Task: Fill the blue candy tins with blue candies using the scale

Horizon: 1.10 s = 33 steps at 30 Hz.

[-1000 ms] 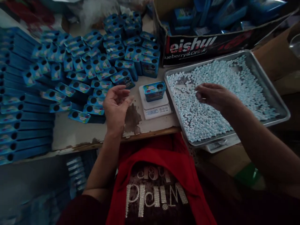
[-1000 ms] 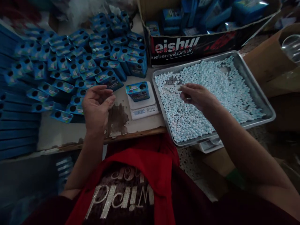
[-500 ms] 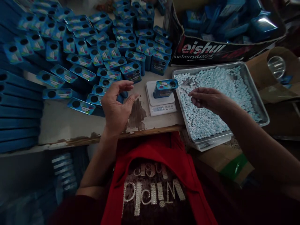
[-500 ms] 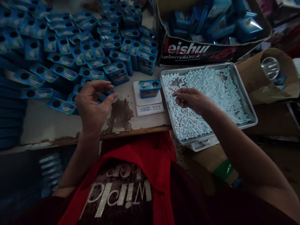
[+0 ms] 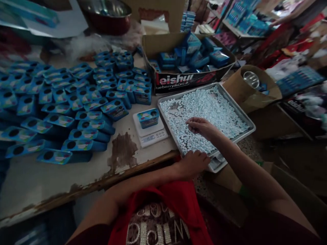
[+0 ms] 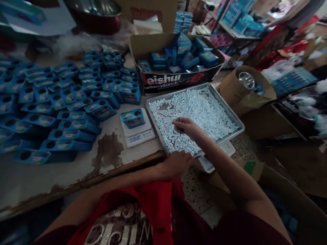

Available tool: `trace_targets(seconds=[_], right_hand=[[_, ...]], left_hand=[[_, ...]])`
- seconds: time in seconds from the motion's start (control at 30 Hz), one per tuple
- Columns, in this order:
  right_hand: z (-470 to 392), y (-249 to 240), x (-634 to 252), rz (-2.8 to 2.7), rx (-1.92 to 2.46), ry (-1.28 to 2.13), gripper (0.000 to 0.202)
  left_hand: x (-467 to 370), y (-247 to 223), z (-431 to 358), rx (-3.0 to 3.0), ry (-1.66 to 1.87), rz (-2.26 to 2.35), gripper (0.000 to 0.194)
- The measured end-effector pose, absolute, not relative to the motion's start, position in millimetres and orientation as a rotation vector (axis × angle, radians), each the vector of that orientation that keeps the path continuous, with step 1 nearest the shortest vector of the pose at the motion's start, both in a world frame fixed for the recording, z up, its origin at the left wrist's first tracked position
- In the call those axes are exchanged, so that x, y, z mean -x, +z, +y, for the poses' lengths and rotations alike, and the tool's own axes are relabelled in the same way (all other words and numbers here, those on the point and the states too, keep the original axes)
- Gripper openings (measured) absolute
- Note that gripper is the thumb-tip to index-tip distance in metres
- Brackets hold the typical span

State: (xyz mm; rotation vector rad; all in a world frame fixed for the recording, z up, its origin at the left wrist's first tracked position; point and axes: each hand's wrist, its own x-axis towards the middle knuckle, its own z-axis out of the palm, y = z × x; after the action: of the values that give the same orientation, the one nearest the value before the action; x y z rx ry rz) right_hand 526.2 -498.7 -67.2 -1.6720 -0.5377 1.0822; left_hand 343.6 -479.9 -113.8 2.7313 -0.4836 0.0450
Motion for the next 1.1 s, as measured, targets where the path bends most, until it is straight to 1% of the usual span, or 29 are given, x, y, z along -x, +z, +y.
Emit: trace_targets(seconds=[0.2, 0.3, 0.43, 0.57, 0.63, 0.7, 0.77, 0.87, 0.93, 1.1], right_hand=[[-543, -75, -551, -0.613, 1.857, 0.697, 0.051], [-553, -84, -568, -0.516, 1.811, 0.726, 0.056], [-548, -94, -581, -0.485, 1.754, 0.797, 0.064], [-530, -96, -585, -0.506, 1.669, 0.858, 0.060], [-528, -95, -591, -0.528, 1.668, 0.895, 0.055], [-539, -94, -600, -0.558, 1.722, 0.859, 0.048], [-562, -96, -609, -0.603, 1.839, 0.605, 0.036], [-604, -113, -616, -0.629, 2.025, -0.035, 0.016], [-623, -133, -618, -0.604, 2.091, -0.299, 0.015], [-621, -182, -632, -0.554, 2.067, -0.484, 0.026]], left_hand=[[-329, -122, -454, -2.852, 0.042, -0.418, 0.023], [-327, -132, -440, -2.896, 0.059, -0.416, 0.025], [-329, -142, -436, -2.909, 0.065, -0.405, 0.034], [-330, -150, -439, -2.894, 0.099, -0.341, 0.043], [-332, -153, -440, -2.889, 0.117, -0.304, 0.044], [-333, -155, -441, -2.887, 0.134, -0.279, 0.044], [-335, -156, -442, -2.888, 0.153, -0.264, 0.046], [-338, -155, -441, -2.901, 0.168, -0.232, 0.048], [-340, -154, -440, -2.914, 0.165, -0.199, 0.048], [-347, -156, -439, -2.944, 0.154, -0.130, 0.049]])
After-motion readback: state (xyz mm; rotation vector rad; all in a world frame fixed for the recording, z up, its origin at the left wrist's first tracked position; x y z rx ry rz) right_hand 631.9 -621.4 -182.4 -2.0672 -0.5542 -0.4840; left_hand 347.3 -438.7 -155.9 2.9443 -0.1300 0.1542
